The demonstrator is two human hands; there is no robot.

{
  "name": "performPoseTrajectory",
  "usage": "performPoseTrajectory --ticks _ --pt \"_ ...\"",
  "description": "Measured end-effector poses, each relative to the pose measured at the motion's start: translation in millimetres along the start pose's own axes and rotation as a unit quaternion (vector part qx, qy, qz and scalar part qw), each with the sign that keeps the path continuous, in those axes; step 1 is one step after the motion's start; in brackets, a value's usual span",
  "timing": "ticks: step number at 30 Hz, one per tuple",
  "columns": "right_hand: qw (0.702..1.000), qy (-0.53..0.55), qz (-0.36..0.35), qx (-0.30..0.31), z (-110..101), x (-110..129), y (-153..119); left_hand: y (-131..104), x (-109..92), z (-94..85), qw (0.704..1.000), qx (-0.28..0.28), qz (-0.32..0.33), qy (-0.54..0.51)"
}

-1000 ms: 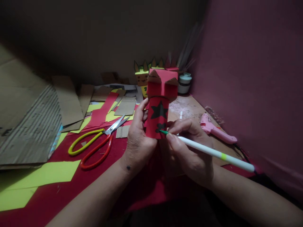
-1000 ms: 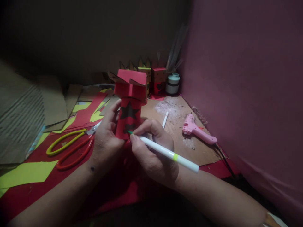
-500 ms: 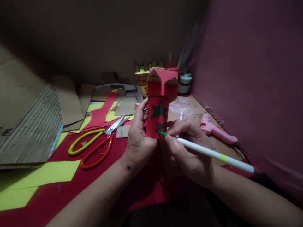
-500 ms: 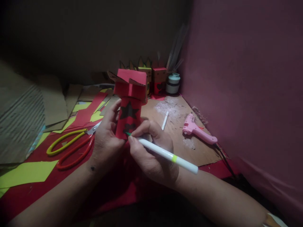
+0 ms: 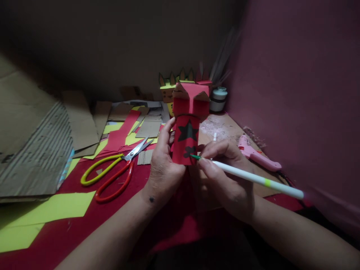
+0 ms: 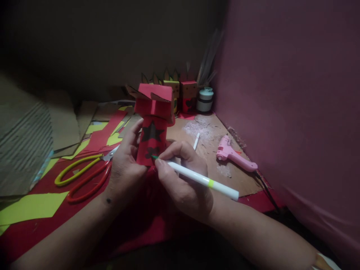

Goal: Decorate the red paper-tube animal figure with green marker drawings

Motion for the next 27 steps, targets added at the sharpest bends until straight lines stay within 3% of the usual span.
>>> performPoseTrajectory --ticks 27 --pt "1.000 0.001 0.004 0.005 0.5 -0.8 2.3 0.4 0.8 -1.8 1.000 -0.009 0.000 -0.003"
Point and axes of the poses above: each hand's wrist, its own y-axis towards the middle knuckle, its own z-axis out of the palm, x = y × z, the point moved 1 cm from there along y, towards the middle knuckle, and after that the axes turned 2 degrees about x, right-handed, at the moved point
